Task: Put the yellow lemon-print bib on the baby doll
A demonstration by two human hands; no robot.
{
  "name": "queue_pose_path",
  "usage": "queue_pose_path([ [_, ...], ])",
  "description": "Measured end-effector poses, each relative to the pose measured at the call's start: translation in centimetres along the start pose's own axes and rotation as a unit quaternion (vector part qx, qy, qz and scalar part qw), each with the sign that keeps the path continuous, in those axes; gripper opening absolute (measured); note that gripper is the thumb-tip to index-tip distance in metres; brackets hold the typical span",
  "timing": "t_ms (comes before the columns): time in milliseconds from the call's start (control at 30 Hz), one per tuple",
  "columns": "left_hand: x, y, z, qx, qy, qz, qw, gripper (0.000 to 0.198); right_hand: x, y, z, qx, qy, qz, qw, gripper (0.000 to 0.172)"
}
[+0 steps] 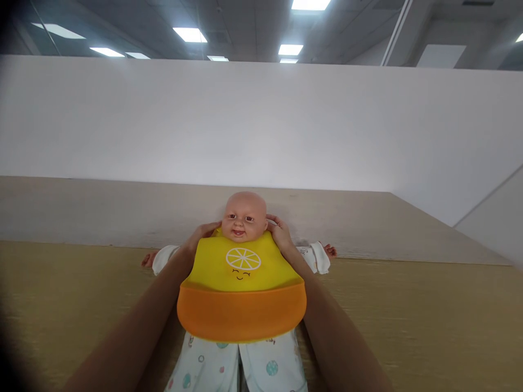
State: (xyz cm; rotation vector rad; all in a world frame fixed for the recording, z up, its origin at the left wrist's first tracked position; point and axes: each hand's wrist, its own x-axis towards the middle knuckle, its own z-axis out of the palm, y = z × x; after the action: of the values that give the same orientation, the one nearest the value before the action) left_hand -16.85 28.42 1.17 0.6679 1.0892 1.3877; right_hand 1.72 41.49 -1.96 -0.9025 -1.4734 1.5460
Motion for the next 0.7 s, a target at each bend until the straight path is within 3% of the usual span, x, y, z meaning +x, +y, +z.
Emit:
queue_pose_path([
  [333,0.8,-0.6,-1.1,0.029,-0.002,-0.005,1.0,0.012,0.5,-0.3,0.1,-0.066,-0.028,-0.035,0.997,0.034],
  [533,1.1,-0.9,-1.6,0.042,0.007,0.032,0.999,0.023,0.9,0.2,-0.2,-0.089,-0.088,-0.04,0.991,0.033],
  [700,1.2,-1.1,-2.0,0.033,0.008,0.034,0.999,0.028,0.0,-0.2,0.2,-0.087,-0.068,-0.031,0.993,0.026],
])
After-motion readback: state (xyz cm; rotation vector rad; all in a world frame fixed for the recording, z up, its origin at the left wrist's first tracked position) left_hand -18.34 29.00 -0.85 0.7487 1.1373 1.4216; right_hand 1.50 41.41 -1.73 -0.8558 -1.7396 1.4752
